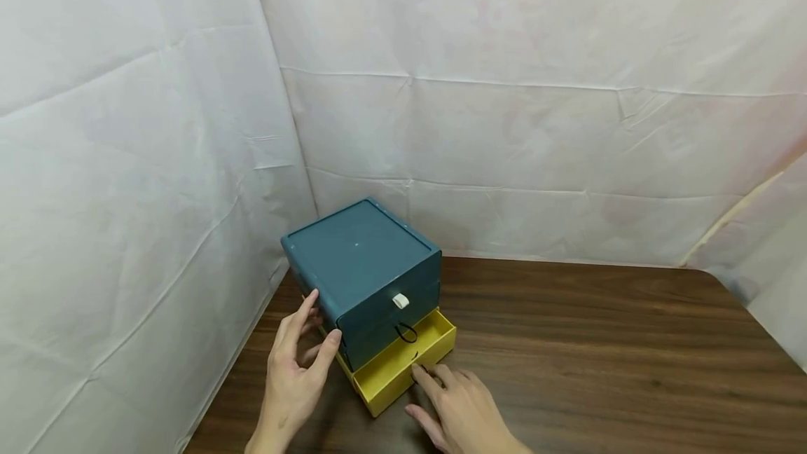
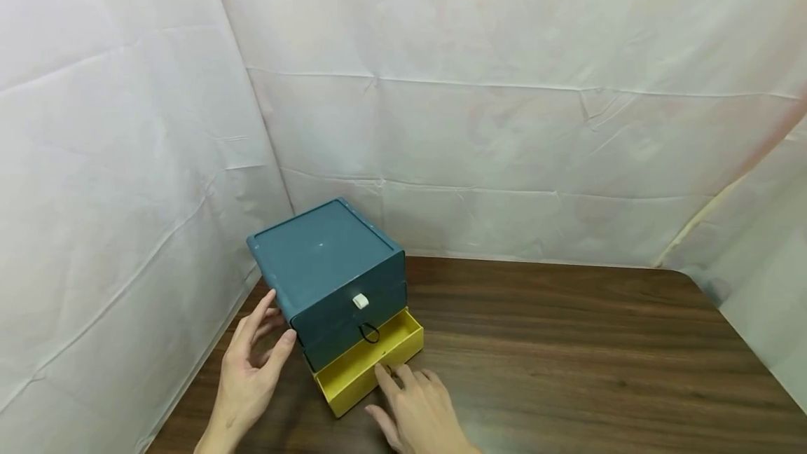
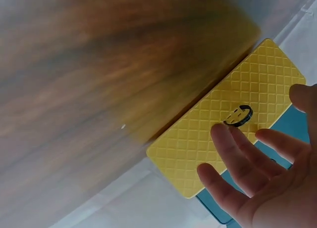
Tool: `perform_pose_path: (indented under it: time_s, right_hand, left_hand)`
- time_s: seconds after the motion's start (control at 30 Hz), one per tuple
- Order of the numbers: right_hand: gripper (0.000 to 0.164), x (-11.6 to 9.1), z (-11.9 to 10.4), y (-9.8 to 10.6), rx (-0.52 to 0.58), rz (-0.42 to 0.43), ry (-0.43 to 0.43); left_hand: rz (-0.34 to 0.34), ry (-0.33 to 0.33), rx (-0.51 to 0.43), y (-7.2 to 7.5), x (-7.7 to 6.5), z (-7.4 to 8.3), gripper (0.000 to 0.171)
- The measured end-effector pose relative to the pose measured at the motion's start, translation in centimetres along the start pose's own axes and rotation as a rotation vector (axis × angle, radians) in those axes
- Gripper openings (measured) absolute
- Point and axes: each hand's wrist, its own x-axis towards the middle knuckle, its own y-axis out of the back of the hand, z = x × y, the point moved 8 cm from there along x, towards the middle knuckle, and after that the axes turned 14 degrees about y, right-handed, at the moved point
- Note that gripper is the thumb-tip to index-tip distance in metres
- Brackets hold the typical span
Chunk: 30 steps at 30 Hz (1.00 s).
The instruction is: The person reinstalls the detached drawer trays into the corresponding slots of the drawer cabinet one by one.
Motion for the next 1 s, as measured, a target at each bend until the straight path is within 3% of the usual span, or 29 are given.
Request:
perform_pose_path:
  time_s: [0.2, 1.0]
  right_hand:
    - [0.050, 0.9, 1.0, -1.4, 0.143, -0.086, -0.079]
    - [0.053, 2.3, 1.9, -3.4, 0.163, -0.149, -0.119]
  left_hand:
    - [-0.006, 0.004, -0.002, -0.2, -0.1, 0.1, 0.066]
    - [-0.015, 0.008, 0.000, -0.3, -0.2, 0.3, 0.066]
